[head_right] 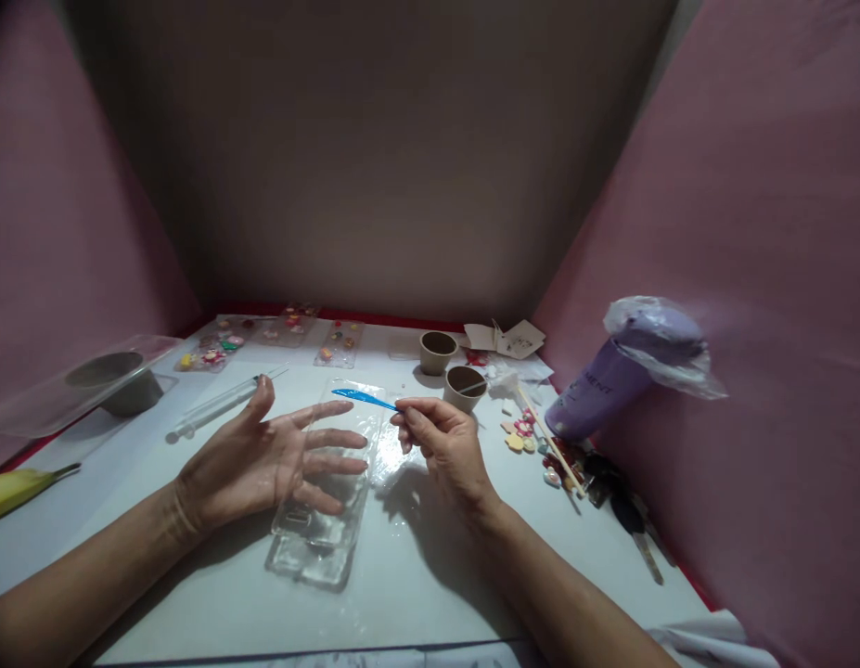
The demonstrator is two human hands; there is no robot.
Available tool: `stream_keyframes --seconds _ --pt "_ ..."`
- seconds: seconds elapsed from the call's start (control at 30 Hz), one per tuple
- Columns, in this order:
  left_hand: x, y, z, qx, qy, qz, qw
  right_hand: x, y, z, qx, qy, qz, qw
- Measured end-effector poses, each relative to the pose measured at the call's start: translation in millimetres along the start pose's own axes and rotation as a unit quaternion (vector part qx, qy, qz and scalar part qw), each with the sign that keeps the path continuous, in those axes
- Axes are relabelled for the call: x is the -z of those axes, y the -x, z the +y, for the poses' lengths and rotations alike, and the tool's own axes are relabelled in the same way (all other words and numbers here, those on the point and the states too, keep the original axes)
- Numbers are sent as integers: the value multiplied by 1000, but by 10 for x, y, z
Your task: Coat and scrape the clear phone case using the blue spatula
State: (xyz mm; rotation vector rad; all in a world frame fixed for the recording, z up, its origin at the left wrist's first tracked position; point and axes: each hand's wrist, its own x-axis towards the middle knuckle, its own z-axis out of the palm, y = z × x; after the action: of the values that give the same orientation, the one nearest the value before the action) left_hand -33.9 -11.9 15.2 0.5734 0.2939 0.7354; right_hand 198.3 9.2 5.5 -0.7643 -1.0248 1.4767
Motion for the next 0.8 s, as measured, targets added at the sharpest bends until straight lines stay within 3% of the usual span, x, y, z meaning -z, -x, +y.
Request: stream_keyframes --seconds 0.33,0.8 --pt "-30 7 -3 1 -3 -1 1000 -14 -6 -14 -1 2 14 1000" --pt "-93 5 -20 7 -51 1 999 -22 -65 23 76 89 -3 993"
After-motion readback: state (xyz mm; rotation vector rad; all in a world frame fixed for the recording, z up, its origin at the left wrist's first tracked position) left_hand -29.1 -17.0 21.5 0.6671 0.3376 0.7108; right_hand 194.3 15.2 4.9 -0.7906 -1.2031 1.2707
